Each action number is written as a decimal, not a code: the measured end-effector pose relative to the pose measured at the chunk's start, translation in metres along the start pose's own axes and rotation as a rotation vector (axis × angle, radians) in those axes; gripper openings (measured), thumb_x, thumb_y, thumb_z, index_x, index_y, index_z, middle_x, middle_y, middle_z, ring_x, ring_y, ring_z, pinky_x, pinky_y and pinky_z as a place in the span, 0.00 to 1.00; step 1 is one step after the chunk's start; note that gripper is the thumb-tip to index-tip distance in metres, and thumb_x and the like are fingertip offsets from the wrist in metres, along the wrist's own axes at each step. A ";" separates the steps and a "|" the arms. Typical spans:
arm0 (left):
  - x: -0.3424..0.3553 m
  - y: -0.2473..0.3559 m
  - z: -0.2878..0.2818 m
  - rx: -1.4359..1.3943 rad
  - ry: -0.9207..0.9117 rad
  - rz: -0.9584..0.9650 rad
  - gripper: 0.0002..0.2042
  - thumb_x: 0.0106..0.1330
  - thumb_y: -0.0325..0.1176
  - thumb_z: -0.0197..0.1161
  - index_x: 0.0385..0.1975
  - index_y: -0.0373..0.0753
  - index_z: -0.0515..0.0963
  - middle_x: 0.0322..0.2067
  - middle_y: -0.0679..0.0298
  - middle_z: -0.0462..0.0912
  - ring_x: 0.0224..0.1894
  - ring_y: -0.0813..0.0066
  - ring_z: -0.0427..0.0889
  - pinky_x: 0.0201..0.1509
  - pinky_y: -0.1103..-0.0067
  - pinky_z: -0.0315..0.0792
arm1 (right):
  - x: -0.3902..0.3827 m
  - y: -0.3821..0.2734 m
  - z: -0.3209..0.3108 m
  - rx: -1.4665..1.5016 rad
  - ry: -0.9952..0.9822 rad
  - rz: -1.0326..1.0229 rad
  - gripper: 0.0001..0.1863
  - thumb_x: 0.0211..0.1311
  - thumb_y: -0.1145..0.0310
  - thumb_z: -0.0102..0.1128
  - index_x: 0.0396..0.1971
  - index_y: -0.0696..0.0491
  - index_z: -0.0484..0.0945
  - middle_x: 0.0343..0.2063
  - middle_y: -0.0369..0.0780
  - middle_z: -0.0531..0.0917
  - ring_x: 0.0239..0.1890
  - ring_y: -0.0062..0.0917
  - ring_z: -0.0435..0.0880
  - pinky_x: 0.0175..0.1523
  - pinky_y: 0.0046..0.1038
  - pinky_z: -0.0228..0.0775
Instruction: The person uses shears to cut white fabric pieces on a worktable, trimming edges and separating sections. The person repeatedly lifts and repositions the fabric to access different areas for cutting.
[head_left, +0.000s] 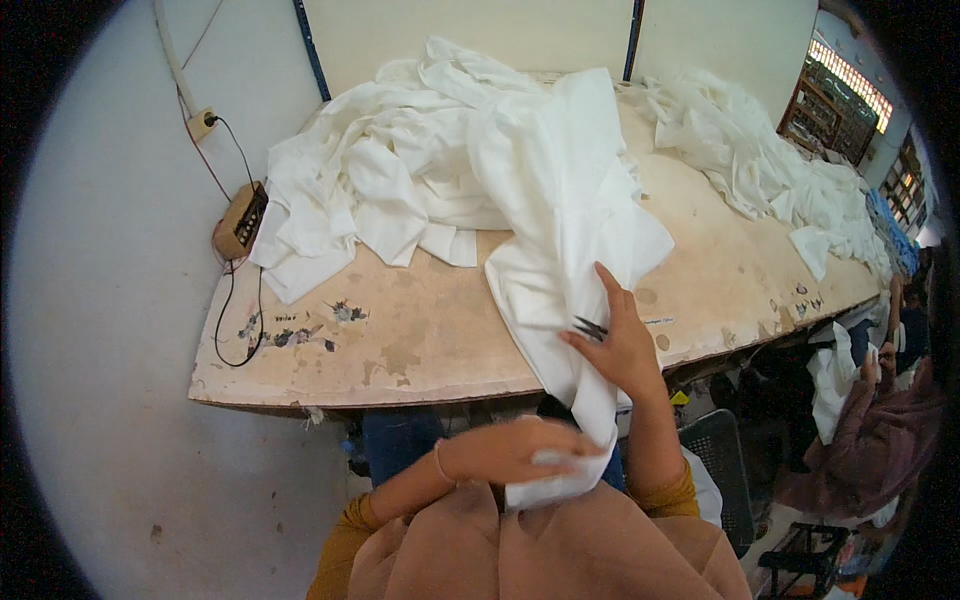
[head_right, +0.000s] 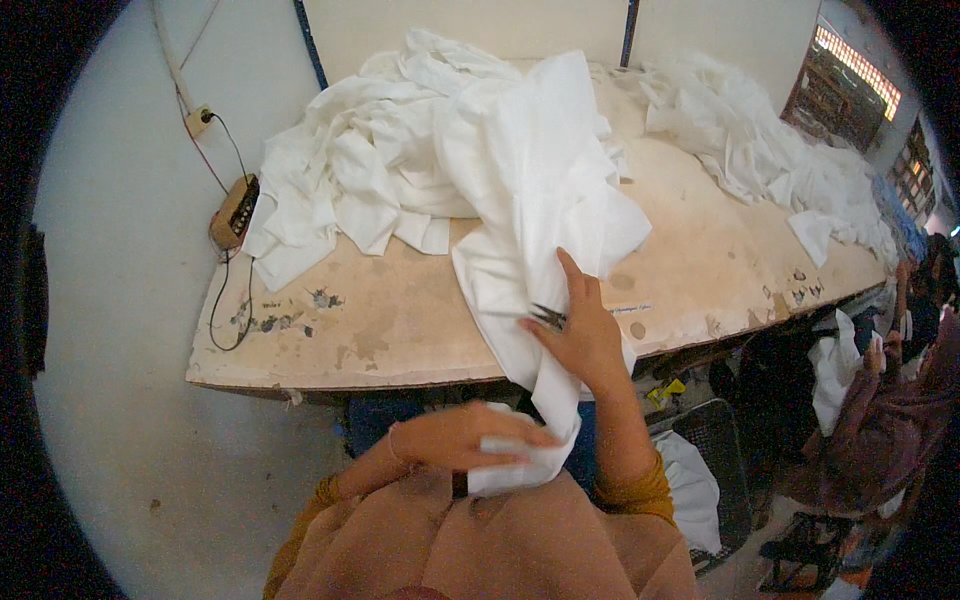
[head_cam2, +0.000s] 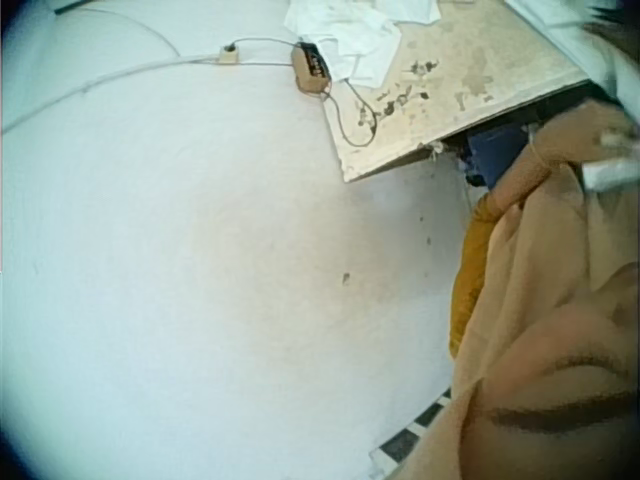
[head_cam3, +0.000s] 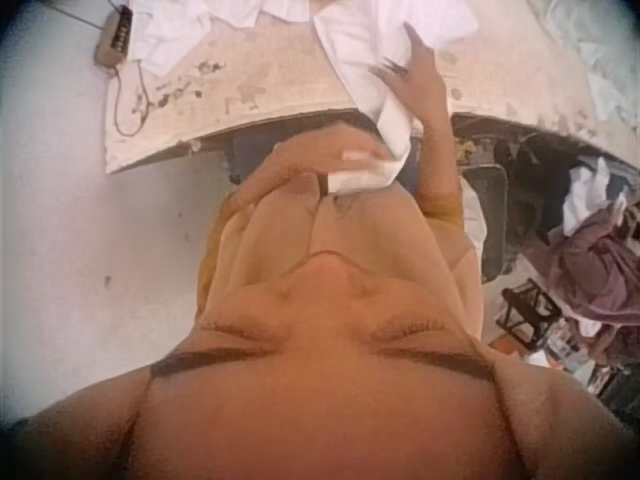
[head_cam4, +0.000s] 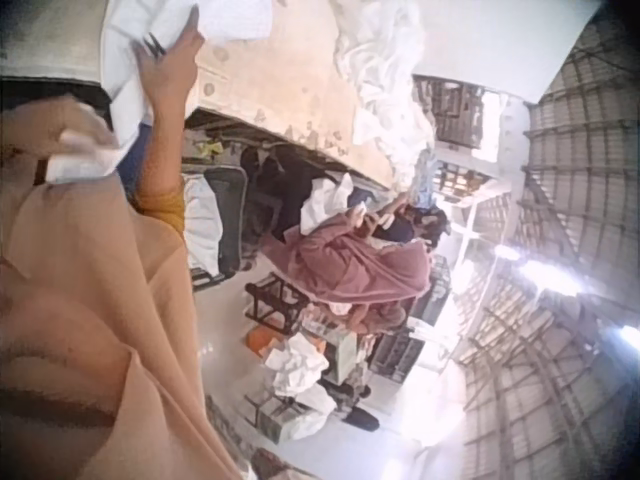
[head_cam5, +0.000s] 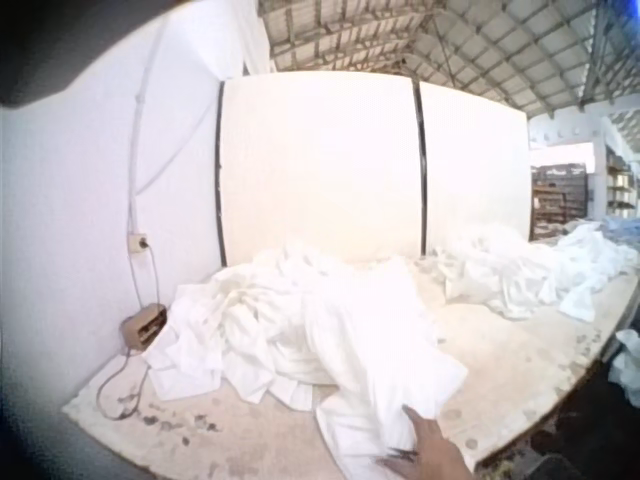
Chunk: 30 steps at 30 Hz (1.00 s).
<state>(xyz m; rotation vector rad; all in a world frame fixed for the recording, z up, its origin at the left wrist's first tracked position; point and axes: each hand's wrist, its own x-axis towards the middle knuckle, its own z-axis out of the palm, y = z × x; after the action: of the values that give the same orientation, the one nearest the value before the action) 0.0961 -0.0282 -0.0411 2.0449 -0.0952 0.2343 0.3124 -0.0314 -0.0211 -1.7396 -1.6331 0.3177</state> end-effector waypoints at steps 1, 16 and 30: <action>0.002 -0.006 -0.010 -0.003 0.176 -0.187 0.26 0.70 0.37 0.61 0.64 0.35 0.65 0.59 0.48 0.74 0.59 0.60 0.76 0.61 0.71 0.69 | 0.005 0.007 0.007 -0.058 -0.005 0.088 0.37 0.55 0.70 0.66 0.66 0.57 0.63 0.58 0.53 0.73 0.56 0.44 0.77 0.62 0.35 0.66; -0.085 -0.045 -0.124 0.736 0.968 -0.698 0.28 0.53 0.18 0.52 0.58 0.42 0.73 0.56 0.51 0.77 0.59 0.54 0.74 0.64 0.66 0.68 | 0.020 0.059 -0.204 1.106 0.920 -0.225 0.31 0.62 0.73 0.42 0.68 0.52 0.60 0.61 0.48 0.71 0.60 0.40 0.74 0.66 0.37 0.66; -0.264 0.080 -0.133 0.040 2.091 0.289 0.24 0.74 0.36 0.47 0.67 0.33 0.59 0.52 0.57 0.74 0.49 0.68 0.75 0.58 0.71 0.72 | -0.117 0.229 -0.274 1.097 0.549 -0.419 0.11 0.60 0.62 0.56 0.36 0.52 0.70 0.29 0.35 0.73 0.35 0.27 0.75 0.46 0.30 0.72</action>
<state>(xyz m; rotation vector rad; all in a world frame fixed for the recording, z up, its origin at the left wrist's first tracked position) -0.1918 0.0429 0.0340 0.9169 0.8773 2.2826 0.6379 -0.2180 -0.0067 -0.5590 -1.0269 0.3822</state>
